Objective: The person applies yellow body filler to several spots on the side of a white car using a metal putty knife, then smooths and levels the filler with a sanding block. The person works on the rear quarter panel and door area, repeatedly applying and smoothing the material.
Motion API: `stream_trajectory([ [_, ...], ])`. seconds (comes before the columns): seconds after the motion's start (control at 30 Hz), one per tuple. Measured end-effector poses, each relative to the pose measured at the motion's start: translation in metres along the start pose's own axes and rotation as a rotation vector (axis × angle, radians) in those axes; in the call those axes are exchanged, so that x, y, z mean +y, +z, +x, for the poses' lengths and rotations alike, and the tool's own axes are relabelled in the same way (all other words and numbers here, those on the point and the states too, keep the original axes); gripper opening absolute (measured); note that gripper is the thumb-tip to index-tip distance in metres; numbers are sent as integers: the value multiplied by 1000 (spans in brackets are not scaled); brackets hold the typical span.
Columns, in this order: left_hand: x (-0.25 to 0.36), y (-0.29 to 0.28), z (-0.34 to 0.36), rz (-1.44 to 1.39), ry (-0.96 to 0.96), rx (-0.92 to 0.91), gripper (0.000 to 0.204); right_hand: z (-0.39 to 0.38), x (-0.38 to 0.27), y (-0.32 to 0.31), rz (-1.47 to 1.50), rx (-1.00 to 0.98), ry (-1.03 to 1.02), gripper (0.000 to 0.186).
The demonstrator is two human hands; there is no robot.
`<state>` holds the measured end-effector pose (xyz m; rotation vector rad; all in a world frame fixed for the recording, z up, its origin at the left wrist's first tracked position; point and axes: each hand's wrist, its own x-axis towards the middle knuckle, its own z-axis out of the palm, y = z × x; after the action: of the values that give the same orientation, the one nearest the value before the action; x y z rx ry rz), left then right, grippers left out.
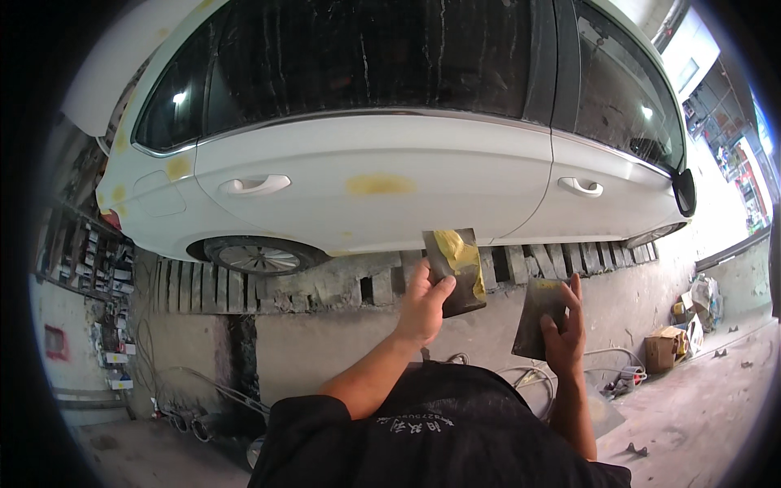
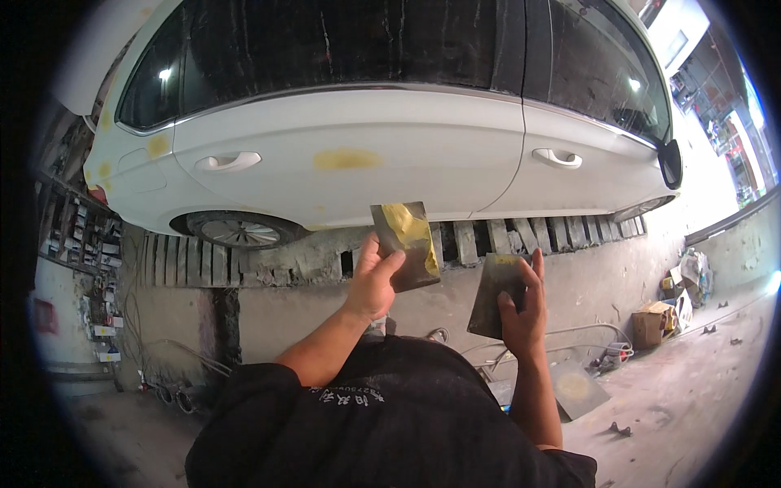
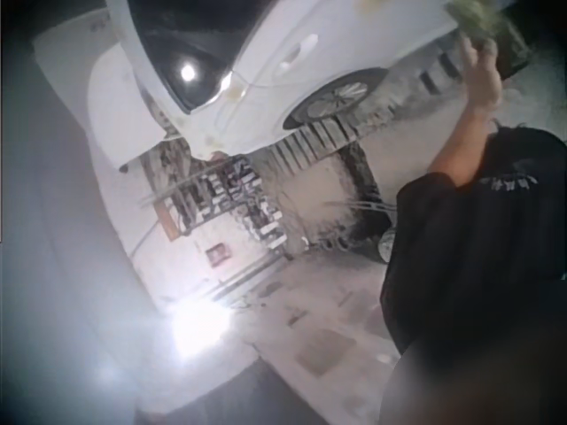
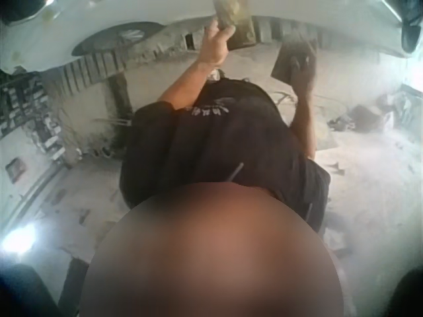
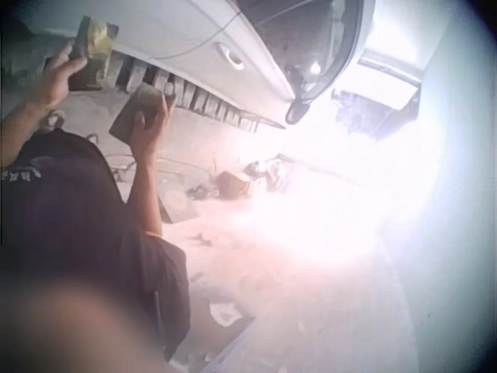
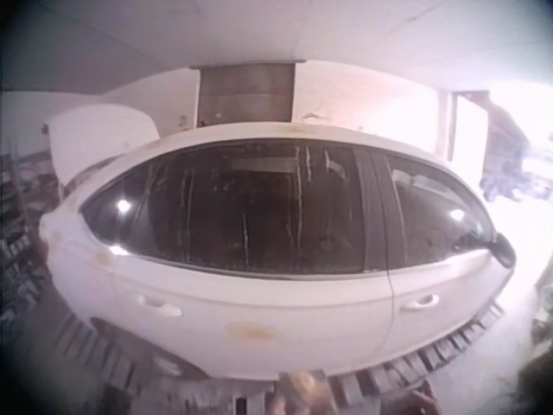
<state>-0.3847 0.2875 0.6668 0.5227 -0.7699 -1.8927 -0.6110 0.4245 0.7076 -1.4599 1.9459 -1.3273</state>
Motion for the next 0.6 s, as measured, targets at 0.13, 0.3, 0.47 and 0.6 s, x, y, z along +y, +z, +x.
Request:
stream_trajectory([
  [0.13,-11,18,-8,-19,47,39,37,-7,9,-15,190,-28,108,64],
  [0.3,-18,35,-14,-33,27,79,39,-10,23,-29,231,-65,88,64],
  [0.47,-20,52,-19,-109,26,123,39,-13,27,-31,406,-52,148,61],
  [0.6,-20,64,-22,-142,58,114,41,-21,22,-18,493,-93,105,54],
])
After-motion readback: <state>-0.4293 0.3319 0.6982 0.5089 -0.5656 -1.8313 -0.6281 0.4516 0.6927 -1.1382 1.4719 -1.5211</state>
